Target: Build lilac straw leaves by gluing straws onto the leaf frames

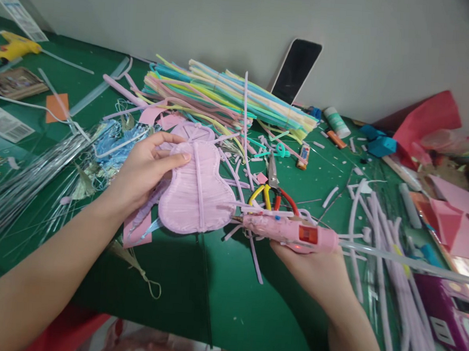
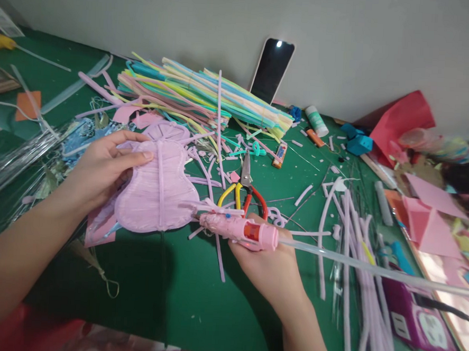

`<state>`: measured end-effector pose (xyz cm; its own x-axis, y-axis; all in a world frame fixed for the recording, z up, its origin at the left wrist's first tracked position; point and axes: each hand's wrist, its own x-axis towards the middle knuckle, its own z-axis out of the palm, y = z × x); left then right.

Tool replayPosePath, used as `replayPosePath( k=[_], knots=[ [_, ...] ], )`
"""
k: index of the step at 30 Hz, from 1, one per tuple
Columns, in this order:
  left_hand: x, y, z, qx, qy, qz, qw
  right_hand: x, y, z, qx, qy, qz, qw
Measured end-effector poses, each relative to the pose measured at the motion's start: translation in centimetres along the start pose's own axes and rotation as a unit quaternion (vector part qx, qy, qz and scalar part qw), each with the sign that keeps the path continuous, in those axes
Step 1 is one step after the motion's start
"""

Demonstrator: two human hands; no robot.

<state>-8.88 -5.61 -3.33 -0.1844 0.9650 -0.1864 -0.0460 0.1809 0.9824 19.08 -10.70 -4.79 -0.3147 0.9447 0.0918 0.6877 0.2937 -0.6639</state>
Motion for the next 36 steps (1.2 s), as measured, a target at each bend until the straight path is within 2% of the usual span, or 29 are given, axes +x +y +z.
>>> replayPosePath(
  k=[8,20,25,36],
  knots=[
    [-0.10,0.12,0.03,-0.001,0.001,-0.002,1.000,0.06,-0.15,-0.05,0.002,-0.024,-0.006,1.000],
    [0.47,-0.52,-0.20,-0.015,0.012,0.017,1.000,0.17,-0.33,-0.09,-0.027,-0.026,-0.059,0.998],
    [0.60,-0.72,-0.20,-0.015,0.014,0.018,1.000,0.01,-0.51,0.20,-0.039,0.039,-0.089,0.994],
    [0.55,-0.71,-0.06,-0.004,0.018,0.015,1.000,0.12,-0.81,0.46,-0.014,0.025,-0.052,0.998]
  ],
)
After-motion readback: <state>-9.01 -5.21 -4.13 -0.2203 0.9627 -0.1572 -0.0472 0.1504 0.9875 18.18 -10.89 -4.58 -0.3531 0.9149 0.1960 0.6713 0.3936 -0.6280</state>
